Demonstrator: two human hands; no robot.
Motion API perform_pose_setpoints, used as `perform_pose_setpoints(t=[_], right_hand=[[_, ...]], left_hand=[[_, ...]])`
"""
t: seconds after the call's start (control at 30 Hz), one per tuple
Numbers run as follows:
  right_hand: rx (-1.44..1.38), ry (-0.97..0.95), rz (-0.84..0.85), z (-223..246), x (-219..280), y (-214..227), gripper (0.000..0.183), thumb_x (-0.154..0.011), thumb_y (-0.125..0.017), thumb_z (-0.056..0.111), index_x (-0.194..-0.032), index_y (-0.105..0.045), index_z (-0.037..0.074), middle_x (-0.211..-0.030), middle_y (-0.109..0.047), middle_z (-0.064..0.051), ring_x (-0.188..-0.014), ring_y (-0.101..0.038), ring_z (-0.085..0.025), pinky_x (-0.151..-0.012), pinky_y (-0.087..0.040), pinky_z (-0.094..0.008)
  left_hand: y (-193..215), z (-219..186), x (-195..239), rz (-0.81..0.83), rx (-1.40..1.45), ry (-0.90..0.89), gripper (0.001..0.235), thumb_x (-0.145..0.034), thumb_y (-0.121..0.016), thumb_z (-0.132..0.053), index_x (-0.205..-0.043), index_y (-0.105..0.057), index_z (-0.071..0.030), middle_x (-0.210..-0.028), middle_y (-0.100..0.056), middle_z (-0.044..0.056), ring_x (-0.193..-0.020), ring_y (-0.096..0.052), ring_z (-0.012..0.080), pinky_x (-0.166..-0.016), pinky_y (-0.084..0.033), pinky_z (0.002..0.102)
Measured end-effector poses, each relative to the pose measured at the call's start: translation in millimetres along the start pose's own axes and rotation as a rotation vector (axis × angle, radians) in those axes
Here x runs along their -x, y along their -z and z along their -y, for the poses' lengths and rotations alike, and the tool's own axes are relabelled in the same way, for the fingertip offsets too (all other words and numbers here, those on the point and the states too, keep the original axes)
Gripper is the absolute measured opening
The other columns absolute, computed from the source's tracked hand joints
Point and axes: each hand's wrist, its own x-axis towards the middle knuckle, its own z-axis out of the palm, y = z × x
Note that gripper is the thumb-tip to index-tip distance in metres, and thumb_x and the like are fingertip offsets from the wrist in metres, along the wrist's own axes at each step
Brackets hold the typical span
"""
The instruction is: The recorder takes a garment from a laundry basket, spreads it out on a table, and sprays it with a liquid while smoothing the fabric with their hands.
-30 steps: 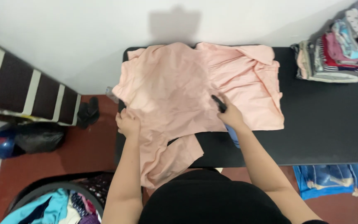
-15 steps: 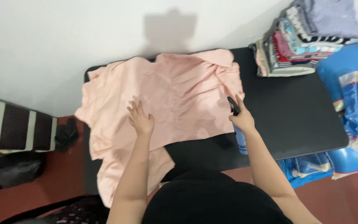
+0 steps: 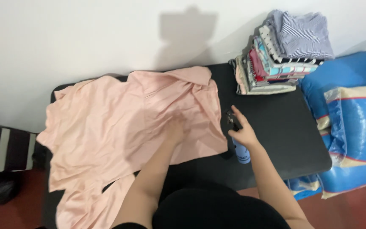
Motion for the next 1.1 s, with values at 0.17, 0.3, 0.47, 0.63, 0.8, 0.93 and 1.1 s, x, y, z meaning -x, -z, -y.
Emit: perform_pose_setpoints(t=[0.17, 0.3, 0.47, 0.63, 0.8, 0.93, 1.1], right_hand=[[0.015, 0.111, 0.094, 18, -2, 27, 0.092, -0.069, -0.078, 0.007, -0.155, -0.050, 0.020, -0.149, -0.054, -0.022, -0.140, -0.048, -0.039, -0.117, -0.037, -0.049], [0.141, 0.022, 0.150, -1, -14, 35, 0.078, -0.070, -0.083, 0.020, -0.145, -0.061, 0.017, -0.137, -0.066, -0.012, -0.133, -0.058, -0.029, -0.113, -0.045, -0.042], [0.033, -0.012, 0.158, 23, -13, 44, 0.058, -0.075, -0.083, 0.012, -0.129, -0.066, 0.001, -0.112, -0.076, -0.017, -0.113, -0.070, -0.033, -0.098, -0.056, -0.042], [0.053, -0.015, 0.115, -2, -26, 33, 0.053, -0.078, -0.086, 0.029, -0.123, -0.069, 0.010, -0.104, -0.077, -0.011, -0.103, -0.072, -0.029, -0.089, -0.058, -0.040], [0.027, 0.008, 0.102, 19, -29, 32, 0.047, -0.077, -0.082, 0.019, -0.123, -0.069, 0.012, -0.105, -0.078, -0.011, -0.106, -0.072, -0.030, -0.090, -0.057, -0.041], [-0.042, 0.017, 0.020, 42, -31, 27, 0.048, -0.077, -0.077, 0.012, -0.124, -0.067, 0.008, -0.109, -0.077, -0.008, -0.107, -0.072, -0.028, -0.093, -0.055, -0.040], [-0.032, 0.085, -0.029, 33, -40, 6, 0.058, -0.073, -0.080, 0.015, -0.129, -0.066, 0.008, -0.114, -0.072, -0.021, -0.112, -0.066, -0.043, -0.091, -0.053, -0.053]], left_hand=[[-39, -28, -44, 0.293, -0.194, -0.132, 0.097, -0.090, -0.063, -0.061, -0.161, -0.024, -0.009, -0.168, -0.022, 0.017, -0.157, -0.011, 0.0357, -0.124, -0.019, 0.057], [11, -70, -47, 0.354, -0.349, -0.165, 0.087, -0.092, -0.054, -0.067, -0.157, -0.035, -0.013, -0.163, -0.030, 0.014, -0.153, -0.021, 0.0351, -0.121, -0.025, 0.056], [-77, -82, -74, 0.370, -0.419, -0.261, 0.043, -0.103, -0.053, -0.026, -0.142, -0.054, -0.007, -0.142, -0.055, 0.014, -0.130, -0.054, 0.0321, -0.108, -0.043, 0.045], [-80, -134, -41, 0.497, -0.382, -0.514, 0.050, -0.102, -0.058, -0.019, -0.151, -0.049, -0.011, -0.153, -0.049, 0.015, -0.137, -0.054, 0.0335, -0.111, -0.046, 0.045], [-16, -154, -33, 0.573, -0.199, -0.649, 0.072, -0.098, -0.058, -0.046, -0.159, -0.031, -0.020, -0.157, -0.036, 0.016, -0.143, -0.044, 0.0385, -0.112, -0.049, 0.049], [53, -137, -75, 0.387, -0.035, -0.328, 0.042, -0.103, -0.052, -0.033, -0.140, -0.056, -0.013, -0.144, -0.054, 0.013, -0.137, -0.050, 0.0304, -0.107, -0.044, 0.050], [74, -58, -136, 0.280, -0.356, -0.114, 0.040, -0.109, -0.043, -0.035, -0.146, -0.047, -0.021, -0.148, -0.047, 0.012, -0.135, -0.052, 0.0298, -0.110, -0.043, 0.047]])
